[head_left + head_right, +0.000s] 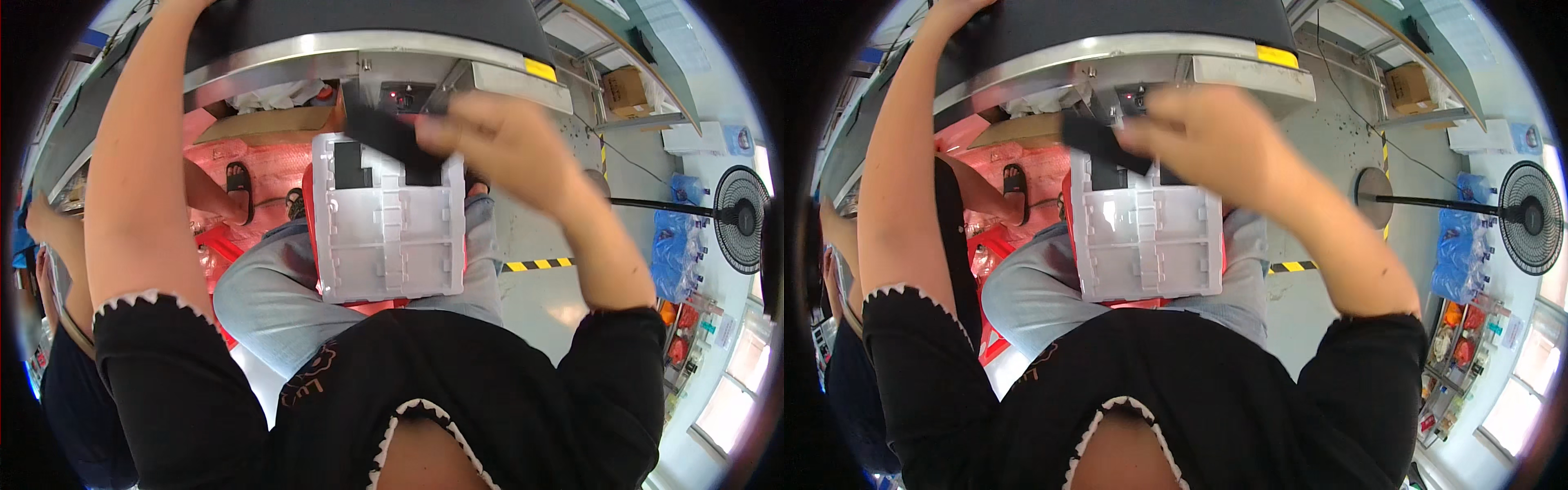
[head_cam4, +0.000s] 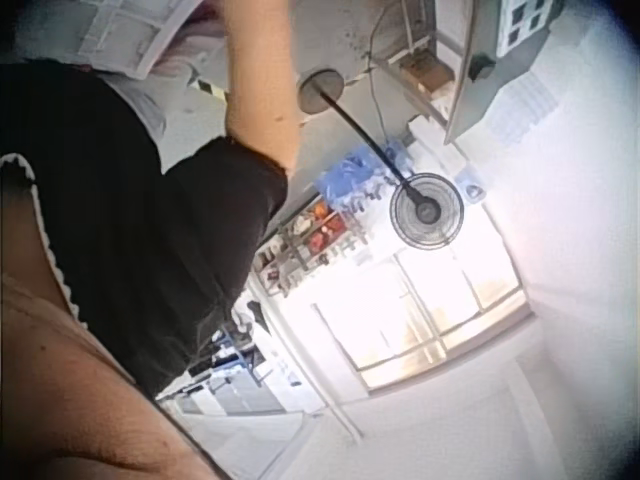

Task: Picking up black rectangular blocks from a conveyor belt and placing them into white plastic sorting trays.

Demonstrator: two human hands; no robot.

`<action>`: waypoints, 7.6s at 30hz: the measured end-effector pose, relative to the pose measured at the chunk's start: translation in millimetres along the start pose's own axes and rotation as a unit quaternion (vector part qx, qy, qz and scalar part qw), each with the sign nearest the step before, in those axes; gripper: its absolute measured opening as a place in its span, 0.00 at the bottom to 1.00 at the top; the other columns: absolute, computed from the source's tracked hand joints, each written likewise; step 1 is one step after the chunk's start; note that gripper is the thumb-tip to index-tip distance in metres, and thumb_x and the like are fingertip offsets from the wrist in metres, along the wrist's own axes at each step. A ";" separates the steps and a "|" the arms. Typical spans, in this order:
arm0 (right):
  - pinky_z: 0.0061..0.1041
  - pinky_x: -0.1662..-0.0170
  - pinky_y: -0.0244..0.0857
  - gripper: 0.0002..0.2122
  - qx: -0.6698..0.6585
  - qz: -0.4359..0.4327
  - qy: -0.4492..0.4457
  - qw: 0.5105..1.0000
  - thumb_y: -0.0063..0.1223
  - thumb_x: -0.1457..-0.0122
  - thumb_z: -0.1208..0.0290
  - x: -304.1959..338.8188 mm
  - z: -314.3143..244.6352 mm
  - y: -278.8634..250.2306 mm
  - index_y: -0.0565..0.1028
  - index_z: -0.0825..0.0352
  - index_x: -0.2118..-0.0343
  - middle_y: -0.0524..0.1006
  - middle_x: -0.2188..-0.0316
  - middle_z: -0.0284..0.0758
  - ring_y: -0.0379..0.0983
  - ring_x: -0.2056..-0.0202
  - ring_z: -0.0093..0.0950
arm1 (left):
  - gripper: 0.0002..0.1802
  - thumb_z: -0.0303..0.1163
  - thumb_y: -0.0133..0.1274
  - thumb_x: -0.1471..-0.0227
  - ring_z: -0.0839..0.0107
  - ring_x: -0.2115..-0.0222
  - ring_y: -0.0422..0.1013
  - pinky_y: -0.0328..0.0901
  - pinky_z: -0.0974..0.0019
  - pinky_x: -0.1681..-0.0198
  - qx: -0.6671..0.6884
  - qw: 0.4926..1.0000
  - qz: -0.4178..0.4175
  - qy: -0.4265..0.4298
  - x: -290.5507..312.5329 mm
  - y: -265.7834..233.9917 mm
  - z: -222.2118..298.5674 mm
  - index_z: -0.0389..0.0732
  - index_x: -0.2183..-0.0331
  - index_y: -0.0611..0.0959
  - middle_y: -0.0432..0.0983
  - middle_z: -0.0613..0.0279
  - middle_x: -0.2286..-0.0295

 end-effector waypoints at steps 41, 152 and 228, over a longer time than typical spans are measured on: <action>0.41 0.41 0.48 0.31 0.335 -0.081 0.019 0.938 0.52 0.48 0.63 170.9 124.7 218.9 0.56 0.69 0.43 0.54 0.40 0.42 0.50 0.39 0.37 | 0.35 0.42 0.45 0.48 0.57 0.39 0.41 0.34 0.38 0.41 -0.017 0.935 -0.192 0.297 454.5 211.2 35.3 0.35 0.43 0.58 0.42 0.49 0.40; 0.19 0.68 0.63 0.24 -0.375 0.132 0.272 0.876 0.57 0.48 0.65 167.1 161.2 190.5 0.67 0.76 0.53 0.73 0.74 0.34 0.68 0.71 0.20 | 0.21 0.39 0.48 0.46 0.75 0.69 0.68 0.63 0.71 0.63 0.507 0.794 -0.208 -0.264 400.2 221.4 -126.8 0.31 0.59 0.77 0.75 0.64 0.69; 0.40 0.61 0.63 0.11 0.239 0.184 -0.188 0.935 0.49 0.49 0.67 -145.9 -72.0 -67.7 0.73 0.72 0.73 0.74 0.71 0.51 0.70 0.66 0.48 | 0.50 0.68 0.51 0.65 0.50 0.48 0.59 0.52 0.42 0.49 -0.032 0.984 0.058 -0.164 2.5 12.2 -48.6 0.39 0.49 0.69 0.63 0.45 0.50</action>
Point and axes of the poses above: each hand's wrist, its own x-axis away from the middle knuckle, its own y-axis out of the palm, z = x × y, the point moved 9 cm from there along -x, towards the middle knuckle
